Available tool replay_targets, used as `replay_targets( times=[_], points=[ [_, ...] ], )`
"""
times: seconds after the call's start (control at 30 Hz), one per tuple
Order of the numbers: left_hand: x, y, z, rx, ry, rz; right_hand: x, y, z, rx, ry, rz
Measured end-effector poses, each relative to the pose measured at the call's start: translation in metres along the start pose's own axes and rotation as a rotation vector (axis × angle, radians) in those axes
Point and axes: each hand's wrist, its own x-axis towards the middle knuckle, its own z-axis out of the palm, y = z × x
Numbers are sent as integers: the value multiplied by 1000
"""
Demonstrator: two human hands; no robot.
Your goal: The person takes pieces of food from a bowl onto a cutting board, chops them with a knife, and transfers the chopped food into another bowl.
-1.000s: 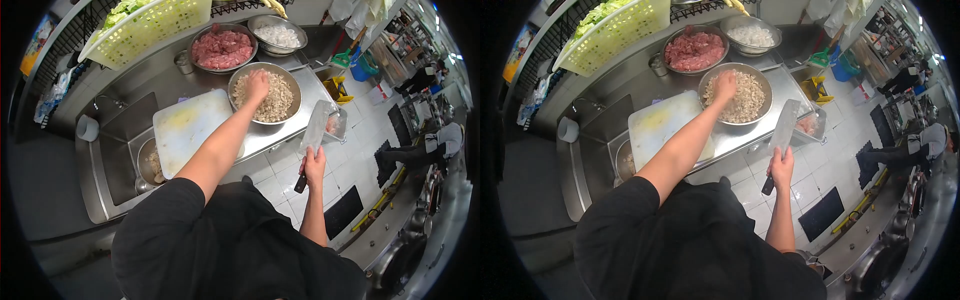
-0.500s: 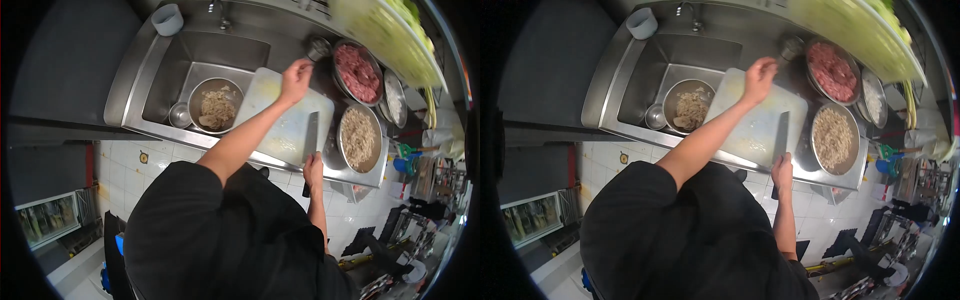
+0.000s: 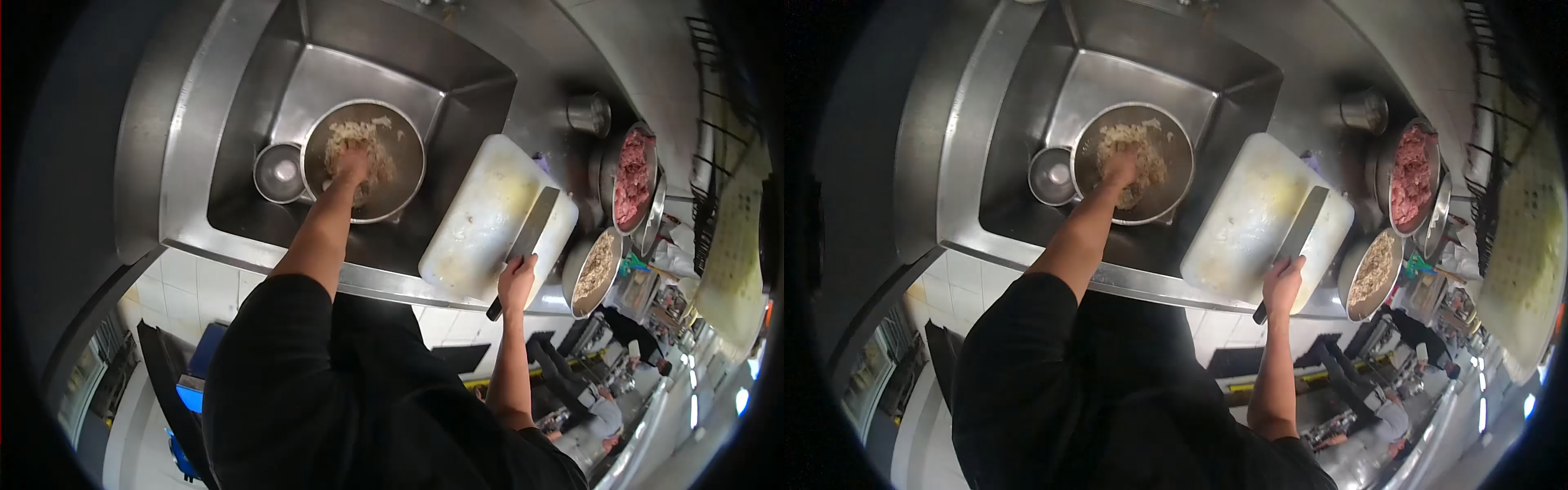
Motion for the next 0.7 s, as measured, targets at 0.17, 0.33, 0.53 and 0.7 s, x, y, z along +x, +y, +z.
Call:
replay_targets(
  times=[0.17, 0.33, 0.53, 0.7],
  points=[
    [1, 26, -43, -270, -712, -130, -7, -4, 1, -29, 13, -4],
    [-6, 20, -35, -227, -655, 282, -8, -6, 5, -57, 53, 15],
    [19, 15, -28, -66, -569, 163, -2, -2, 0, 0, 37, 22],
    [68, 14, -43, -200, -946, -27, 1, 2, -3, -29, 26, 27]
  ],
)
